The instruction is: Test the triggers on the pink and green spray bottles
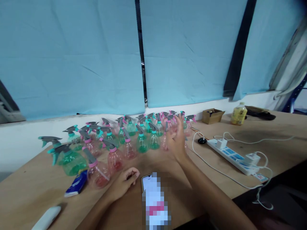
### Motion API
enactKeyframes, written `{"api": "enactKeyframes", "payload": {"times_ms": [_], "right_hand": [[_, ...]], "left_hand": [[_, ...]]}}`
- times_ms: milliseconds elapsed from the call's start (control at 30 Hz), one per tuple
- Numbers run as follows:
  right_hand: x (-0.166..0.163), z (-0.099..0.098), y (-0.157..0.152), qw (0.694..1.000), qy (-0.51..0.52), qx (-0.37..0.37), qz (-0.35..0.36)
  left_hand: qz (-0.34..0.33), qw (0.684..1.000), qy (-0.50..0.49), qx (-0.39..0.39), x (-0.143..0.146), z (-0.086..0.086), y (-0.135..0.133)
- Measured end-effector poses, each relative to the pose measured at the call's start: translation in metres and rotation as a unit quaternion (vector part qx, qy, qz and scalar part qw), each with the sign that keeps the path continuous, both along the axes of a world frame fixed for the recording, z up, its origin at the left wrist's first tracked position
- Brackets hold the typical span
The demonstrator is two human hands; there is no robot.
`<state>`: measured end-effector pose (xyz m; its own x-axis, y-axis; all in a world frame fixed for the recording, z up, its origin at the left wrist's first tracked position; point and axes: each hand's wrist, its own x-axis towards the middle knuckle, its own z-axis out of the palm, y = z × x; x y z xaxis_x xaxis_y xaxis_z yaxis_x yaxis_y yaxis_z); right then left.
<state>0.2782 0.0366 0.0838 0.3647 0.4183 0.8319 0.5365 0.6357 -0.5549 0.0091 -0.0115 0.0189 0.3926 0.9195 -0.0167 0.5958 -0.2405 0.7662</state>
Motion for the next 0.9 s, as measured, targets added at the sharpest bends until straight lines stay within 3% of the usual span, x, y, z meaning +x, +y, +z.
{"api": "enactKeyframes", "payload": {"times_ms": [100, 200, 300, 400, 533, 733, 900], "right_hand": [[0.031, -0.011, 0.006, 1.0, 0.005, 0.009, -0.028], [0.052, -0.033, 0.018, 0.997, 0.072, -0.032, 0.002], [0.06, -0.052, 0.026, 0.992, 0.106, -0.062, 0.036], [0.059, -0.058, 0.027, 0.992, 0.063, -0.099, 0.038], [0.042, -0.059, 0.024, 0.98, 0.013, -0.156, 0.123], [-0.01, -0.071, 0.027, 0.937, 0.066, -0.202, 0.279], [-0.047, -0.058, 0.041, 0.871, 0.056, -0.25, 0.419]], "left_hand": [[0.002, 1.0, 0.003, 0.002, 0.002, 0.003, -0.001], [0.01, 1.0, 0.013, 0.003, 0.004, 0.005, -0.003], [0.011, 1.0, 0.019, -0.003, 0.005, 0.006, -0.003], [0.005, 1.0, 0.015, -0.007, 0.004, 0.006, -0.003], [0.004, 1.0, 0.02, -0.007, 0.004, 0.005, -0.003], [0.007, 1.0, 0.016, -0.015, 0.004, 0.005, -0.002], [-0.009, 1.0, 0.007, -0.017, 0.002, 0.002, -0.002]]}}
